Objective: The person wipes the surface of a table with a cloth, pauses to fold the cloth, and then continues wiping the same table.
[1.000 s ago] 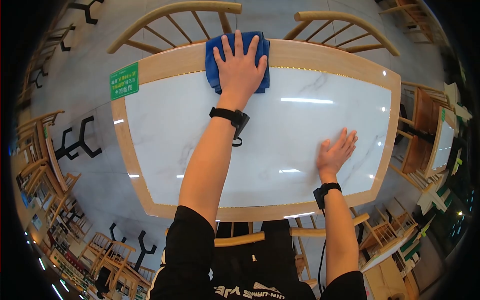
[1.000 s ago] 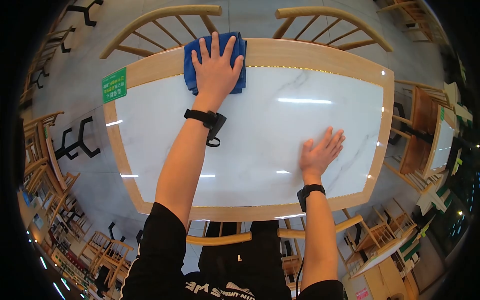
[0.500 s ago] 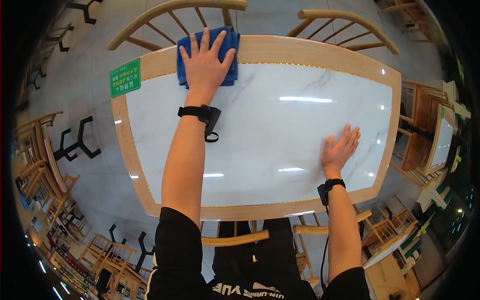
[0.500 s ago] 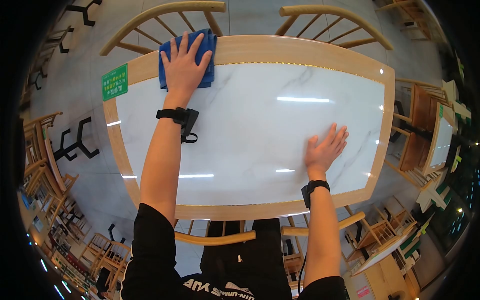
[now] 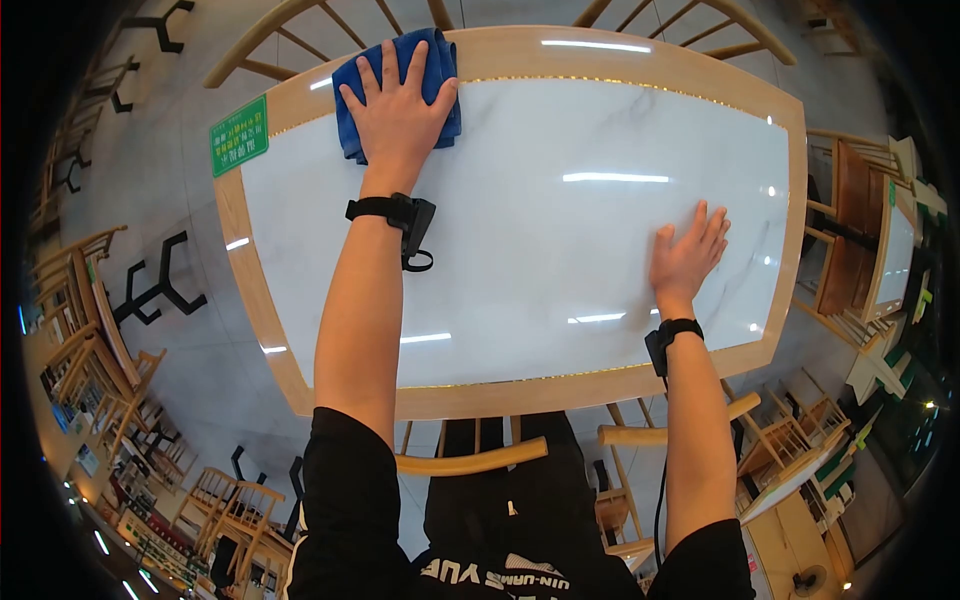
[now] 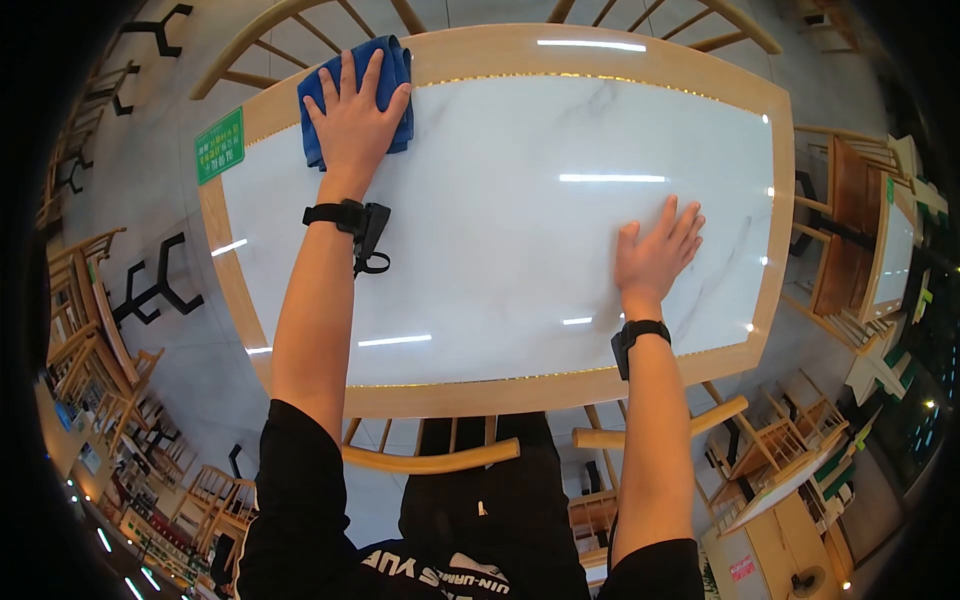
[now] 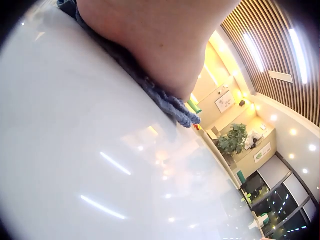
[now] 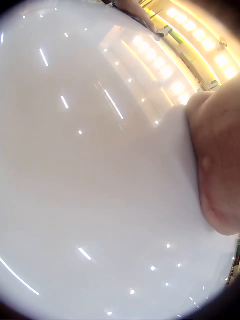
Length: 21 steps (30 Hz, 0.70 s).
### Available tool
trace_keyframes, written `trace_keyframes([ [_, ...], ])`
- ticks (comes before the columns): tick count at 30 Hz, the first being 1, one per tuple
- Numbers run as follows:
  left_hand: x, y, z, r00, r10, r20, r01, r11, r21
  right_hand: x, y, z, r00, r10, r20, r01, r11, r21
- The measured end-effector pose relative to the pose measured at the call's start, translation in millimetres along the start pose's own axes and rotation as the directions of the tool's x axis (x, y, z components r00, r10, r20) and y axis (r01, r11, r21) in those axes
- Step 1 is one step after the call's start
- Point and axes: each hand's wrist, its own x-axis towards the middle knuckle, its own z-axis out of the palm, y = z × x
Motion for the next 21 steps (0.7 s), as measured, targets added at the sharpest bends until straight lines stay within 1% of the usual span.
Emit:
trace_keyframes([
  [9,-46,7,-13,1.0,0.003,-0.007,-0.003,1.0,-0.014,3,3,5,0.999,-0.024,-0.043,0.023,0.999,-0.023],
  [16,-93,14,-32,1.0,0.006,0.029,-0.007,1.0,0.012,6,4,9,0.995,-0.048,-0.09,0.045,0.998,-0.034],
  [21,-124,19,-44,0.999,0.01,0.03,-0.009,1.0,-0.015,7,7,14,0.992,-0.063,-0.11,0.057,0.997,-0.057],
])
